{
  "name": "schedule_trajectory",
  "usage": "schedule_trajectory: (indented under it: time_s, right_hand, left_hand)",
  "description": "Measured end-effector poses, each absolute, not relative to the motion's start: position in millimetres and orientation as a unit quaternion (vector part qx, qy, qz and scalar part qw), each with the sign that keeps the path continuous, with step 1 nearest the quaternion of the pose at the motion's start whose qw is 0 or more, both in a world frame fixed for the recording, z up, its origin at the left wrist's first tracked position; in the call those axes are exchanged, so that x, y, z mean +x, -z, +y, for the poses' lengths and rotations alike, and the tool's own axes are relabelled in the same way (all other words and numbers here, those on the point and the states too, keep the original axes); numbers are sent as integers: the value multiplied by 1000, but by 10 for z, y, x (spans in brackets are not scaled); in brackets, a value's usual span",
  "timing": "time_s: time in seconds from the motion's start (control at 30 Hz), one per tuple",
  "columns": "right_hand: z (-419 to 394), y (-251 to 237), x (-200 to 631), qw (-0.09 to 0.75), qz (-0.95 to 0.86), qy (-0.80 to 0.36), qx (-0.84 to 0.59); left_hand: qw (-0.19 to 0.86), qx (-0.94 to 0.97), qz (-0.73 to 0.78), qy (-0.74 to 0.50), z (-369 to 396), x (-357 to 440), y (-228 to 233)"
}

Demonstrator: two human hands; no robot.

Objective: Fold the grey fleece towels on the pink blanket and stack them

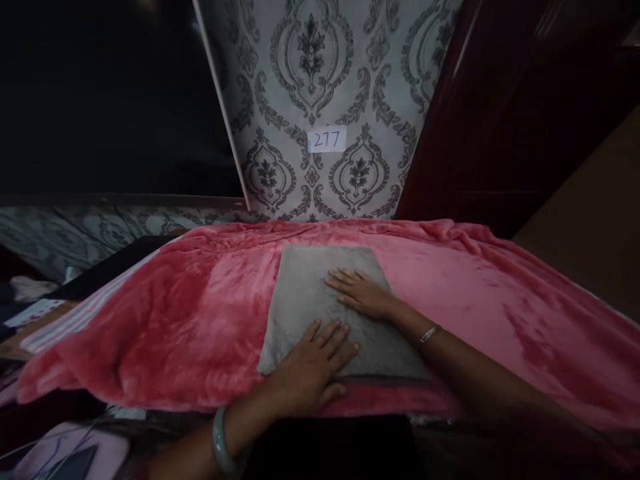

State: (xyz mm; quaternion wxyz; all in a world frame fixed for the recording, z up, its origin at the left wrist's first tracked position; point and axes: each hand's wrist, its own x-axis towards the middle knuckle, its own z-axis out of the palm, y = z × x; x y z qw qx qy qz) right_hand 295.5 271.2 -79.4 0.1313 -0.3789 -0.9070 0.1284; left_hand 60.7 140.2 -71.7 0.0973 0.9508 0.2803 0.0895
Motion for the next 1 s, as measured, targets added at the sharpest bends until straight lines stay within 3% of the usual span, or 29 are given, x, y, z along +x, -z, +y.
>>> schedule_trajectory:
  time_s: [0.3,0.7,0.87,1.0]
  right_hand:
    - [2855,769,2897,127,-887,-125,-426]
    - [1564,763,2710,133,-917,-241,-288]
    - [1391,572,2775,155,-901,-334,-231]
    - [1706,422,2726,261,-889,-253,-280]
  left_hand:
    - [71,948,281,-129,1368,583,753]
    - [13,891,224,-395,1278,516,868]
    - [154,801,340,-468,1442,461,655]
    - [278,771,372,-435,1763,412,306]
